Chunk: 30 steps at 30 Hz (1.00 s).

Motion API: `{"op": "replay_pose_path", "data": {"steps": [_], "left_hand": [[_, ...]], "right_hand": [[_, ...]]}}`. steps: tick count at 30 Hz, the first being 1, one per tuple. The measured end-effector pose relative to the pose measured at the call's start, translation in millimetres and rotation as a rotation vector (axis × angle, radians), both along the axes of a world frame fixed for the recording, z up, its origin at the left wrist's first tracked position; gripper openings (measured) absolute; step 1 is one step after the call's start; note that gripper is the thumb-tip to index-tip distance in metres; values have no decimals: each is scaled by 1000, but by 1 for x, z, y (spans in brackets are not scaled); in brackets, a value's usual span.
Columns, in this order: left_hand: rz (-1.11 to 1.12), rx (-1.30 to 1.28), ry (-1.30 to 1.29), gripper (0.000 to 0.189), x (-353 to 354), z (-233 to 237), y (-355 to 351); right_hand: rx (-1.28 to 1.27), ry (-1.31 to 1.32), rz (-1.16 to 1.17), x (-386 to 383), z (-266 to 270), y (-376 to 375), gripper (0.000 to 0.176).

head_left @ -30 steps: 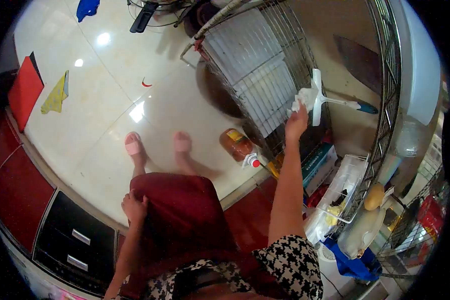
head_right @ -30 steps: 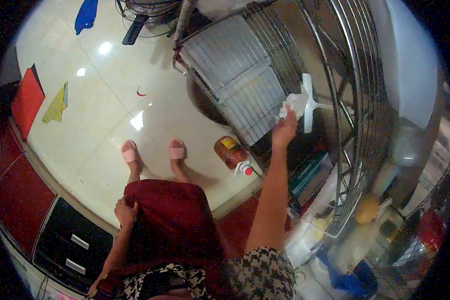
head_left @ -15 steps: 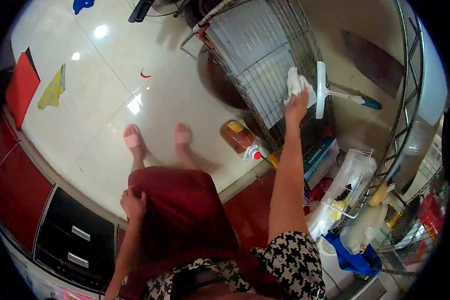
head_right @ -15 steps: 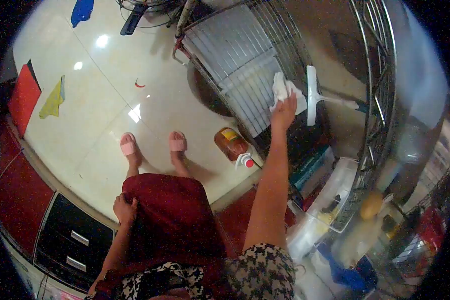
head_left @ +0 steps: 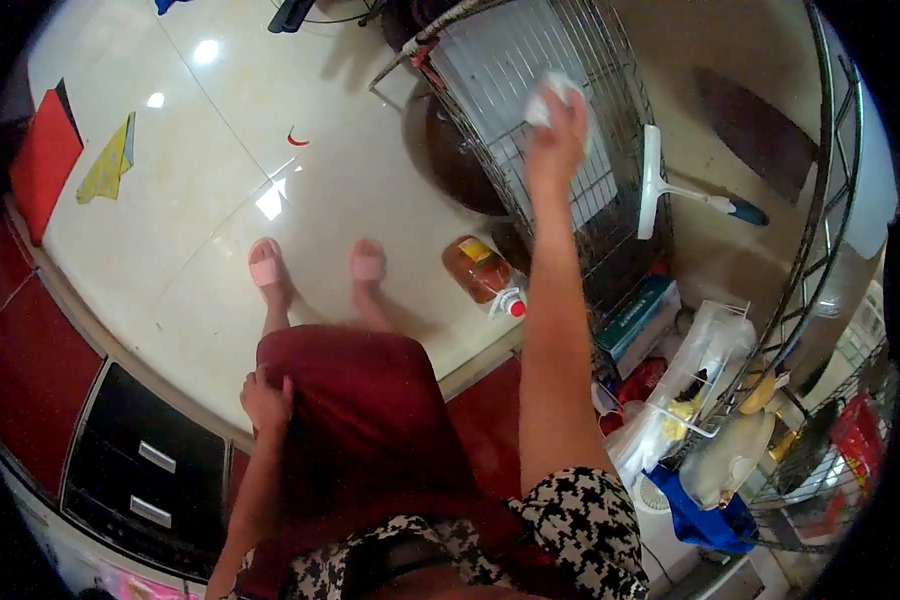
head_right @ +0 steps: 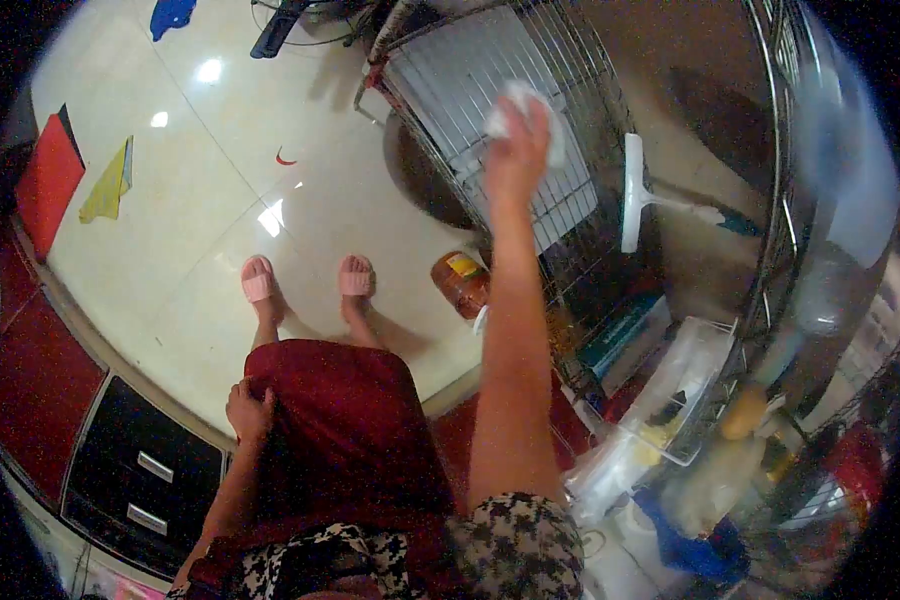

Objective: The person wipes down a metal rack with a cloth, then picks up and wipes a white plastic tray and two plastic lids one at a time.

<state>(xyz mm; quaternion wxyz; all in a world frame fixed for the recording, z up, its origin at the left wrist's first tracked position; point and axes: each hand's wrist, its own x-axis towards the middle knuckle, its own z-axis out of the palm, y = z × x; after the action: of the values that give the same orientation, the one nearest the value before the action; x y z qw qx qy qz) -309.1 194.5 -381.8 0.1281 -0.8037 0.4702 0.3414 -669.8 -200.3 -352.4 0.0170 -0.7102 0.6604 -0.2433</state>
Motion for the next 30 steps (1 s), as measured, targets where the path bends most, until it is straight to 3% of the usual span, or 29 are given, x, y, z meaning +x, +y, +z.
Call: {"op": "replay_pose_path", "data": {"steps": [4,7,12,14,16,18,20,23,25,30], "left_hand": [[16,37,6,44,0,2,-2],[26,40,-15,44,-3,3,-4],[29,81,-30,44,-3,3,-3],[30,77,-19,44,0,-1,-1],[21,37,-41,43,0,-3,3],[27,37,-38,42,-2,3,-4],[29,49,-36,41,-4,3,-4],[-11,22,-28,41,-2,1,5],[-7,-17,-33,40,-1,1,5],[7,4,-21,39,-2,4,2]], "right_hand": [[87,135,116,-1,-15,2,44],[51,106,117,-59,-13,59,38],[56,140,-21,-116,8,154,30],[107,203,-192,-121,12,170,30],[93,202,-187,-125,11,172,31],[130,40,-363,-116,15,160,31],[-11,-27,-325,-98,13,129,32],[-16,21,-191,-51,18,75,32],[224,139,7,-40,15,59,31],[195,172,-122,-128,-3,138,32]]}}
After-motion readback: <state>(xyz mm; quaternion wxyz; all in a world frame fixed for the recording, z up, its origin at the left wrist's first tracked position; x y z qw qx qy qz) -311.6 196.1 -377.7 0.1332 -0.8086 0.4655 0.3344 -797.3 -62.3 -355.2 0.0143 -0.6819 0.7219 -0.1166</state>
